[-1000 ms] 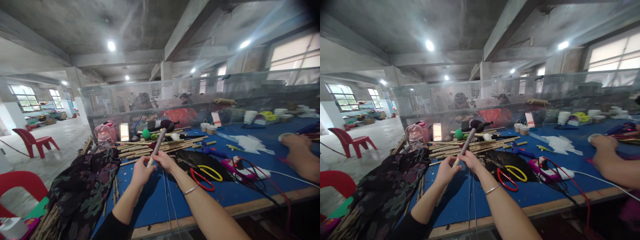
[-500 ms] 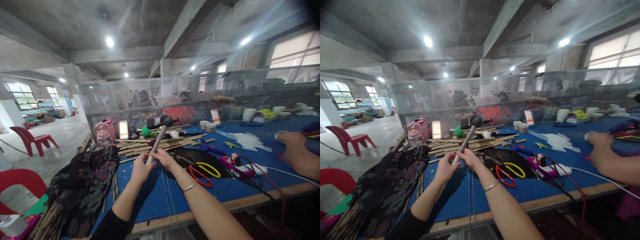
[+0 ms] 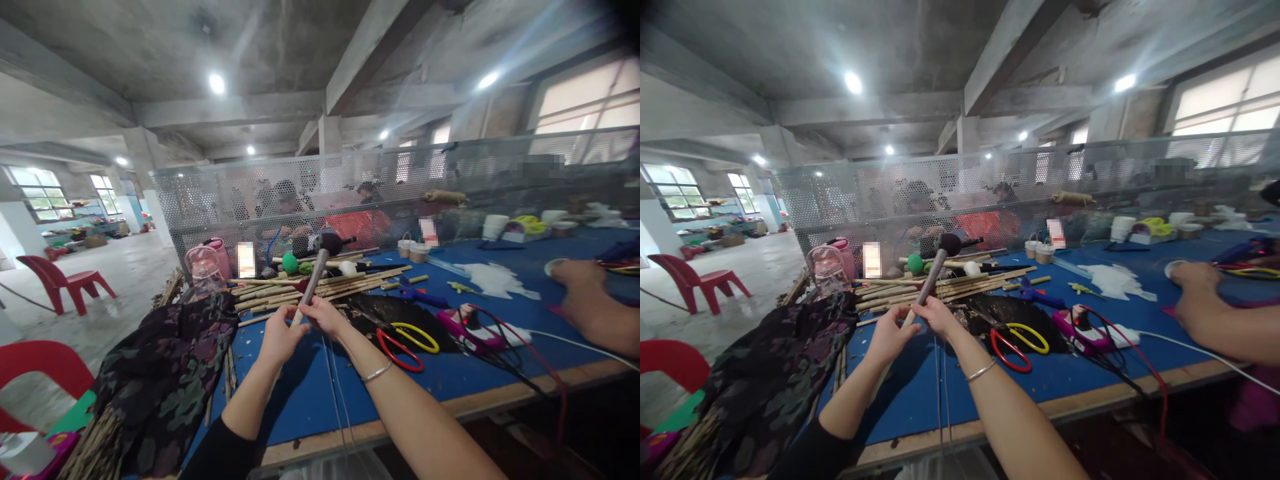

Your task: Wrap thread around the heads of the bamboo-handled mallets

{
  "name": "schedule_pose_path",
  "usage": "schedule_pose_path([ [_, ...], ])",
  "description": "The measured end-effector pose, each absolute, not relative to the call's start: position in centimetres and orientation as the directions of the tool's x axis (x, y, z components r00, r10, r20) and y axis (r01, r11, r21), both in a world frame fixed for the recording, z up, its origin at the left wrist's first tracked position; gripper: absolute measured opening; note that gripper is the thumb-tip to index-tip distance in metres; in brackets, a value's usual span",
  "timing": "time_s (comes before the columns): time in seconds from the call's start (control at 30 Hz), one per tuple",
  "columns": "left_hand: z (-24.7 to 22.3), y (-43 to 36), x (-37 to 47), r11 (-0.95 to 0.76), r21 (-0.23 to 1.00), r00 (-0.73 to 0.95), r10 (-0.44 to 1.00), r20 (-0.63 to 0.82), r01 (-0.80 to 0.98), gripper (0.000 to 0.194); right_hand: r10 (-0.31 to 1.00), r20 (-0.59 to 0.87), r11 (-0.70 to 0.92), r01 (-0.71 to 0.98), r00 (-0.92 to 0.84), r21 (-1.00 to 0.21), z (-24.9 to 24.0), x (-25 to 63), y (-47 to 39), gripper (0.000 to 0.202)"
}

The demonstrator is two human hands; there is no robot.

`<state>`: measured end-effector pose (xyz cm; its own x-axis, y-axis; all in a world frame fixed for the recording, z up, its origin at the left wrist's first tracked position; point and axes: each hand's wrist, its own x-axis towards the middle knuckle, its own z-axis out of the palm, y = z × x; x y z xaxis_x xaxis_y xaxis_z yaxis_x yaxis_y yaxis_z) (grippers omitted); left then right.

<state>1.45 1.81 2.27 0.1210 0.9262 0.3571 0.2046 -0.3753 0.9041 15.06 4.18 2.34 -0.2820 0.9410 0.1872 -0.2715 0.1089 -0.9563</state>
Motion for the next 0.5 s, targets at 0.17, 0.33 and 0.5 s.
schedule_pose_path([
  [0.17,2.9,1.8,1.2,-0.092,0.996,0.322,0.943,0.084,0.01,0.037,0.914,0.158,0.056,-0.27,-0.373,-0.961,2.2,15.8,4.2,0.036],
  [0.33,2.9,1.6,1.0,-0.106,0.991,0.371,0.926,0.067,0.086,0.037,0.934,0.141,0.069,-0.222,-0.328,-0.972,2.0,15.7,4.2,0.033],
  [0.5,2.1,1.9,1.2,-0.414,0.85,0.093,0.909,0.407,0.325,0.026,0.951,0.146,0.085,-0.223,-0.271,-0.971,2.1,15.0,4.2,0.035],
])
